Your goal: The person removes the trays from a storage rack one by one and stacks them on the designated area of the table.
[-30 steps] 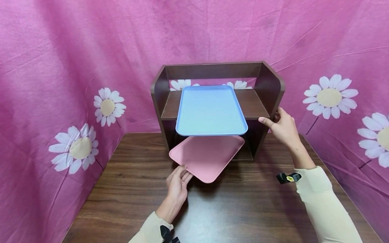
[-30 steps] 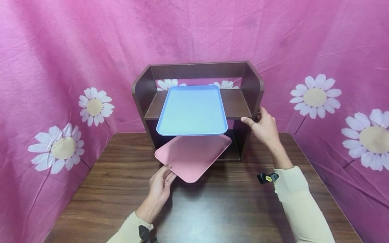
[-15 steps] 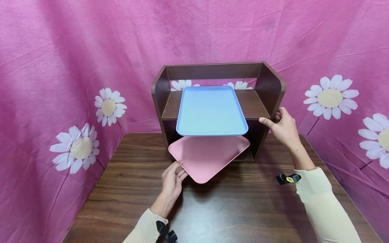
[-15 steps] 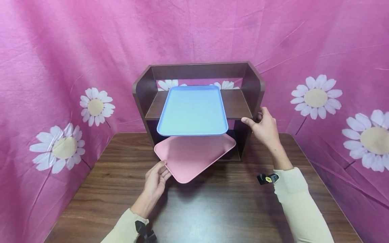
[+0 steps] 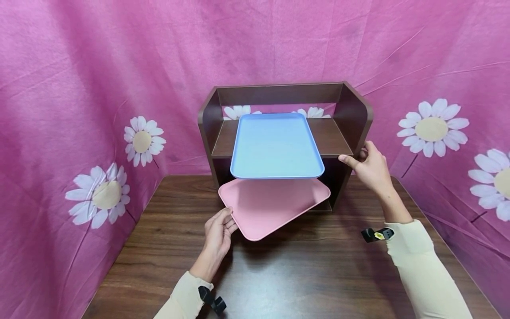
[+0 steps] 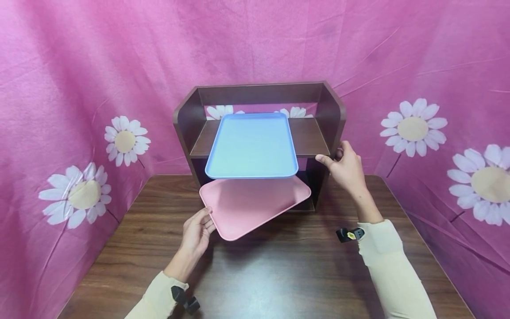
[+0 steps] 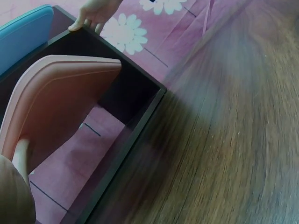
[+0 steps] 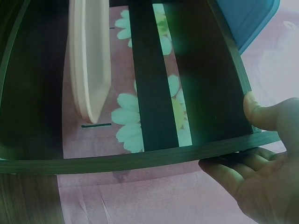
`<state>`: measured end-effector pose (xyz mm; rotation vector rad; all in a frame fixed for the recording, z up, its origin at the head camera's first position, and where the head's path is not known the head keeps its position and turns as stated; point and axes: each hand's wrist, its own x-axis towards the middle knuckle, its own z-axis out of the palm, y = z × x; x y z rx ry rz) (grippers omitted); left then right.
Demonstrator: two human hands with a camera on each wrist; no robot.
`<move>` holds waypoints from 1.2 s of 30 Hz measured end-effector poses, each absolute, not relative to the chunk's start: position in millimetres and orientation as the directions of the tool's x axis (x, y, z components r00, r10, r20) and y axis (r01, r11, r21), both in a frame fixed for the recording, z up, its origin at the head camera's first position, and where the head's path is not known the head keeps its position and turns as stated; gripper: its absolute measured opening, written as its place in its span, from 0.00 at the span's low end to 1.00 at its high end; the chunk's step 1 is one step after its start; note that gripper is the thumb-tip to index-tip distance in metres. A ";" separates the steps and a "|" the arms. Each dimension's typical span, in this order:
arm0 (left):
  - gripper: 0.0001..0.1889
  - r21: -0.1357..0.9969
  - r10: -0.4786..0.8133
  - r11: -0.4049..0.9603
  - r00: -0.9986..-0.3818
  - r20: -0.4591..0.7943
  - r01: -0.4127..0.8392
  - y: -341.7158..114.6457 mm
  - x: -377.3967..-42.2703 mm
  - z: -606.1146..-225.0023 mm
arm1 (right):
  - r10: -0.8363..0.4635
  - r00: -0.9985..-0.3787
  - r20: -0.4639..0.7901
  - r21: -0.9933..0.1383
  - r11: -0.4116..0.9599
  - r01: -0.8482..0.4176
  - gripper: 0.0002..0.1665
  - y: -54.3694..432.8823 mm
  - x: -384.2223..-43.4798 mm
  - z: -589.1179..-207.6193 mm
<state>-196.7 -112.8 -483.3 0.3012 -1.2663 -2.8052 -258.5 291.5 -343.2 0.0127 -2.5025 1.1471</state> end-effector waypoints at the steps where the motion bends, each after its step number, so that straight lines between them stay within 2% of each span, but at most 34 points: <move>1: 0.13 0.752 -0.122 -0.658 -0.981 -0.154 -0.036 -114.1 -196.9 -483.2 | 0.150 -0.925 0.349 -0.729 0.664 -0.167 0.39 291.6 -258.6 -343.4; 26: 0.18 0.777 -0.034 -0.627 -0.994 -0.100 -0.057 -131.2 -202.3 -480.2 | 0.152 -0.925 0.348 -0.737 0.654 -0.170 0.39 291.2 -259.0 -342.1; 36: 0.20 0.787 -0.008 -0.610 -0.993 -0.117 -0.087 -135.4 -203.2 -477.9 | 0.156 -0.926 0.345 -0.733 0.661 -0.162 0.39 291.4 -259.1 -342.6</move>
